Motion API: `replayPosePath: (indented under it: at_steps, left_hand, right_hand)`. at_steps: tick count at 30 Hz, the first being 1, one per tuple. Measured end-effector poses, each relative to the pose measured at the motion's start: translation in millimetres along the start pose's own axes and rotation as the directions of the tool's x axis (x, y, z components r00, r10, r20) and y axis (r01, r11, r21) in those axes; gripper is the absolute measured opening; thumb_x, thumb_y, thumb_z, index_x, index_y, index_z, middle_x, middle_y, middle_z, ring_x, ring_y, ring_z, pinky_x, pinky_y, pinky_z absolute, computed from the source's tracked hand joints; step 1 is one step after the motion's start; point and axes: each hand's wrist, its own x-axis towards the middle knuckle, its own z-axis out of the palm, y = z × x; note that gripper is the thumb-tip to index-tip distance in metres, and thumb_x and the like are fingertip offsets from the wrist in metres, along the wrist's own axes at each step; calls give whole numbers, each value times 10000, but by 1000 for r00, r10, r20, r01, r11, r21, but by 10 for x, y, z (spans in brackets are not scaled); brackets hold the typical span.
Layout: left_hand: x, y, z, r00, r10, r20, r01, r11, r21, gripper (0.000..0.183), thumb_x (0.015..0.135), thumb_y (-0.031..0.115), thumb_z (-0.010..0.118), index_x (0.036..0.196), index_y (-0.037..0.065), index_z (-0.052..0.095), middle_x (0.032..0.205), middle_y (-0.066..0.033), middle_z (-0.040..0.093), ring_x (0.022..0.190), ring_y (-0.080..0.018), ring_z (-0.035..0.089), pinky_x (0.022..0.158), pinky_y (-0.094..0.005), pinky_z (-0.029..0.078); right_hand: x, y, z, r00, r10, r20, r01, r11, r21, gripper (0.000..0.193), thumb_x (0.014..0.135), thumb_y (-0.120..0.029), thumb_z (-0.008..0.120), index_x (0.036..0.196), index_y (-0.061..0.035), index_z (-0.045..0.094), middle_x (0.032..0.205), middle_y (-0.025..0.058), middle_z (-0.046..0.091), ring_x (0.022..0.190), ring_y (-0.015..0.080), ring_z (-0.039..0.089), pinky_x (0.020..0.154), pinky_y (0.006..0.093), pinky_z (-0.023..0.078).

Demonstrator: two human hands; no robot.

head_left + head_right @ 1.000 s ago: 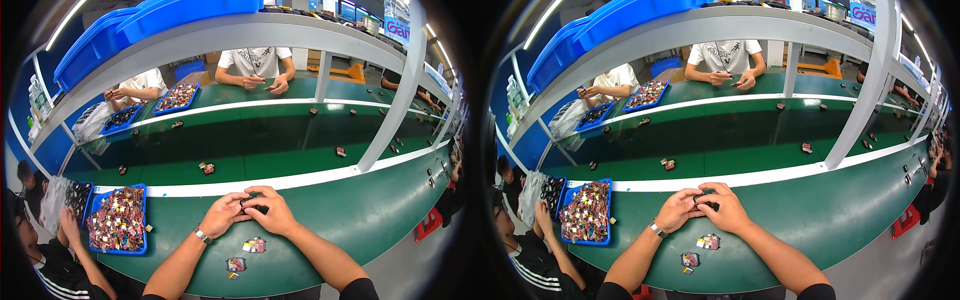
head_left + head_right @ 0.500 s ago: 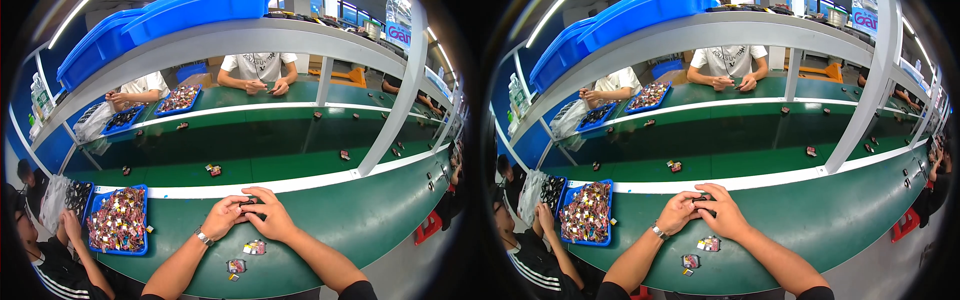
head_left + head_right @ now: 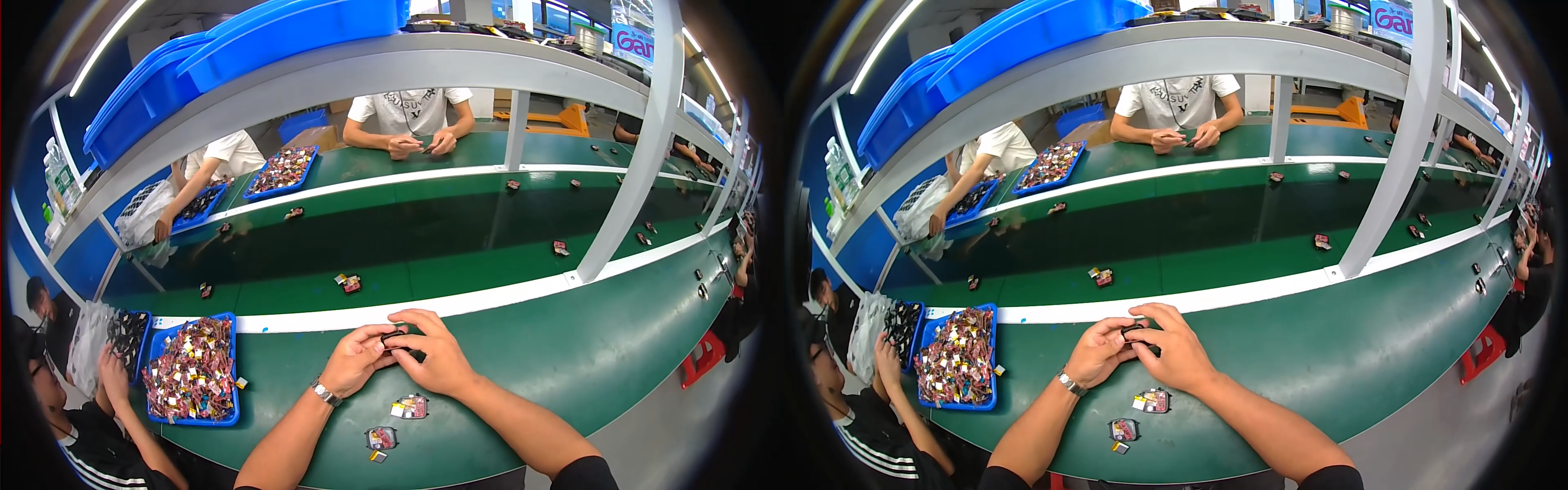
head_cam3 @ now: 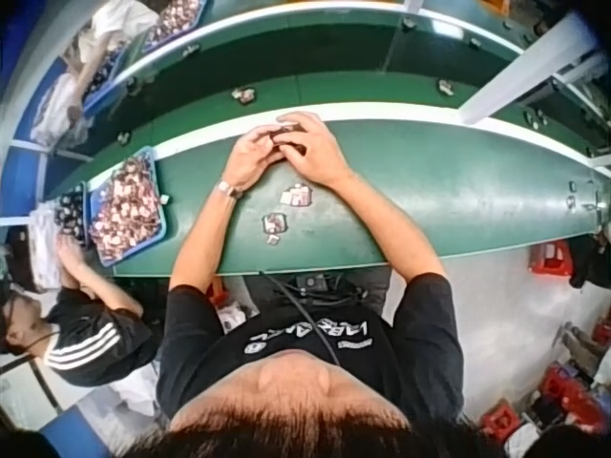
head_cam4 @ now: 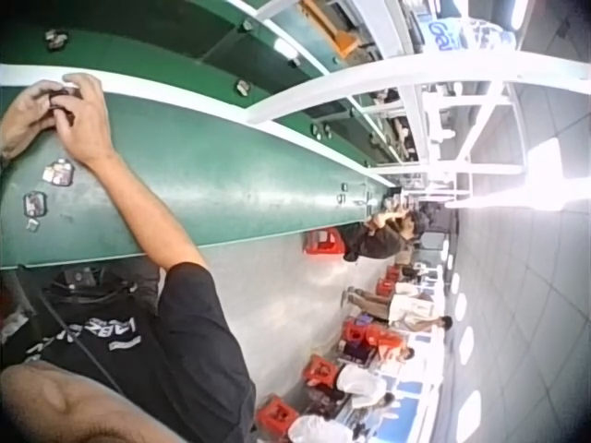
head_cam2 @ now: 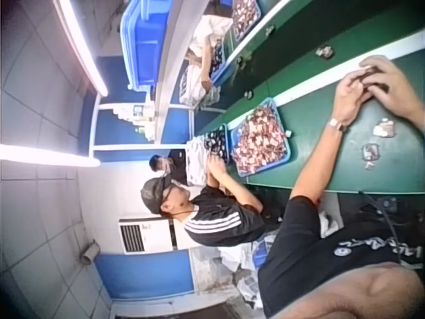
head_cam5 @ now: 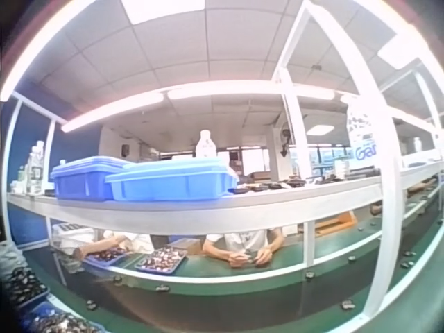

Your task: Assemble small electronic component pieces on a factory conveyor belt workstation.

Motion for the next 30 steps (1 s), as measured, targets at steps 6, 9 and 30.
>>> replayPosePath:
  at_steps: [6, 9, 30]
  left_hand:
    - [9, 18, 15, 999, -7, -36, 7, 1000, -8, 334, 988, 114, 531, 1301, 8, 480, 1285, -140, 560, 1189, -226, 562, 1037, -424, 474]
    - [7, 48, 62, 998, -24, -55, 24, 1000, -9, 339, 992, 110, 518, 1314, 13, 471, 1255, -122, 578, 1179, -223, 568, 1040, -421, 473]
    - [17, 43, 81, 992, -88, -95, 87, 996, -15, 339, 997, 60, 472, 1335, 39, 463, 1259, -98, 582, 1158, -184, 569, 1020, -375, 481]
  right_hand:
    - [37, -30, -2, 999, 8, 32, -6, 999, -48, 223, 771, -24, 710, 991, -62, 700, 1263, 109, 577, 1200, 292, 503, 929, 363, 491]
    - [54, -32, -8, 997, -74, -14, 72, 989, -126, 221, 754, -10, 703, 969, -56, 683, 1198, 105, 592, 1134, 298, 543, 895, 371, 502]
    - [69, -74, -11, 958, -286, 20, 266, 859, -437, 243, 695, -64, 691, 934, -40, 650, 946, 45, 596, 870, 207, 591, 731, 325, 509]
